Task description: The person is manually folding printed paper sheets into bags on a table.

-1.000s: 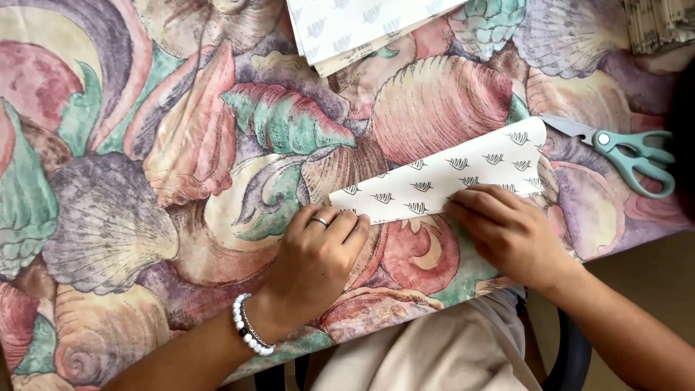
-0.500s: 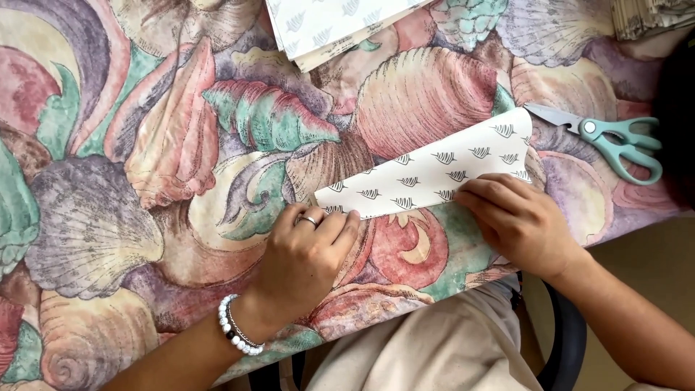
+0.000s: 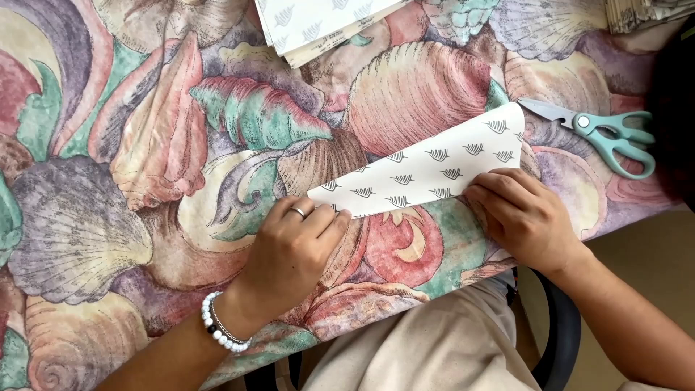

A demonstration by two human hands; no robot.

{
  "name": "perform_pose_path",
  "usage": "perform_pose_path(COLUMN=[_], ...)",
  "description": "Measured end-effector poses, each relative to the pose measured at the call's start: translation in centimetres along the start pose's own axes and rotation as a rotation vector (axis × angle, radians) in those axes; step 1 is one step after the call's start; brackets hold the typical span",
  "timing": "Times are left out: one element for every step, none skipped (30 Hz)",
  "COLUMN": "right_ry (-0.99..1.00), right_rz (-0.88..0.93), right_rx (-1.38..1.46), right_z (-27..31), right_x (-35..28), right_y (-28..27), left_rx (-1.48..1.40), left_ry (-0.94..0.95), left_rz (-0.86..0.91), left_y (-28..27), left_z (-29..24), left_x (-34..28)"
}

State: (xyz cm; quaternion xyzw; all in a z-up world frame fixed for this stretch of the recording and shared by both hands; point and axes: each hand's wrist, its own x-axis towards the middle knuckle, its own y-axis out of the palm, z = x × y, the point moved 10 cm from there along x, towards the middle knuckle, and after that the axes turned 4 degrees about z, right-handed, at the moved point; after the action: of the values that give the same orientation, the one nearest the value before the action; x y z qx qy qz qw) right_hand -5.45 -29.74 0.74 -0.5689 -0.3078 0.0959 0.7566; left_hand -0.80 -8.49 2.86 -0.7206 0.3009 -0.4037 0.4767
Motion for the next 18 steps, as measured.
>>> perform_pose_path(right_ry=[0.001,0.019,0.037,0.034,0.040,0.050,0.049,-0.019,-0.087,-0.086,-0.143,-0.200,-0.198,-0.181,-0.164,-0.167,-0.172,-0.179], right_rz=[0.001,0.018,0.035,0.034,0.061,0.090,0.091,0.051,0.011,0.011,0.034,0.059,0.061,0.083,0.104,0.104,0.113,0.125], right_rx=[0.000,0.011,0.023,0.024,0.010,-0.004,-0.002,-0.009,-0.015,-0.015,0.055,0.130,0.134,0.079,0.024,0.021,0.027,0.038], right_z=[0.0,-0.1,-0.3,0.0,0.2,0.5,0.9,1.9,3.0,3.1,3.9,4.7,4.9,4.9,4.9,4.8,4.8,4.8], right_x=[0.0,0.1,0.1,0.5,0.8,1.0,1.7,2.3,2.9,3.5,4.0,4.5,4.7,4.9,5.2,5.2,5.2,5.2], right_y=[-0.1,0.0,0.0,-0.2,-0.2,-0.2,0.0,-0.2,-0.4,-0.3,0.0,0.3,0.7,1.3,1.9,1.7,1.6,1.7], left_rx=[-0.001,0.020,0.042,0.044,0.083,0.120,0.120,0.183,0.247,0.246,0.239,0.230,0.227,0.210,0.192,0.194,0.173,0.150], left_ry=[0.001,0.005,0.008,0.005,0.012,0.019,0.018,0.044,0.071,0.071,0.076,0.079,0.077,0.074,0.071,0.069,0.076,0.076], left_rz=[0.000,0.012,0.024,0.024,0.026,0.029,0.030,0.051,0.071,0.072,0.077,0.086,0.090,0.121,0.151,0.147,0.122,0.100], left_y=[0.0,0.1,0.3,0.2,0.2,0.3,0.0,0.1,0.1,0.1,0.3,0.4,0.6,1.1,1.5,1.5,1.2,0.9], left_z=[0.0,-0.1,-0.2,-0.3,-0.6,-0.9,-1.1,-1.4,-1.7,-1.7,-1.7,-1.7,-1.7,-1.5,-1.3,-1.3,-1.3,-1.4], left_x=[0.0,-0.1,-0.1,0.0,0.0,0.1,0.1,0.2,0.3,0.4,0.5,0.5,0.2,0.1,0.0,0.1,0.2,0.1])
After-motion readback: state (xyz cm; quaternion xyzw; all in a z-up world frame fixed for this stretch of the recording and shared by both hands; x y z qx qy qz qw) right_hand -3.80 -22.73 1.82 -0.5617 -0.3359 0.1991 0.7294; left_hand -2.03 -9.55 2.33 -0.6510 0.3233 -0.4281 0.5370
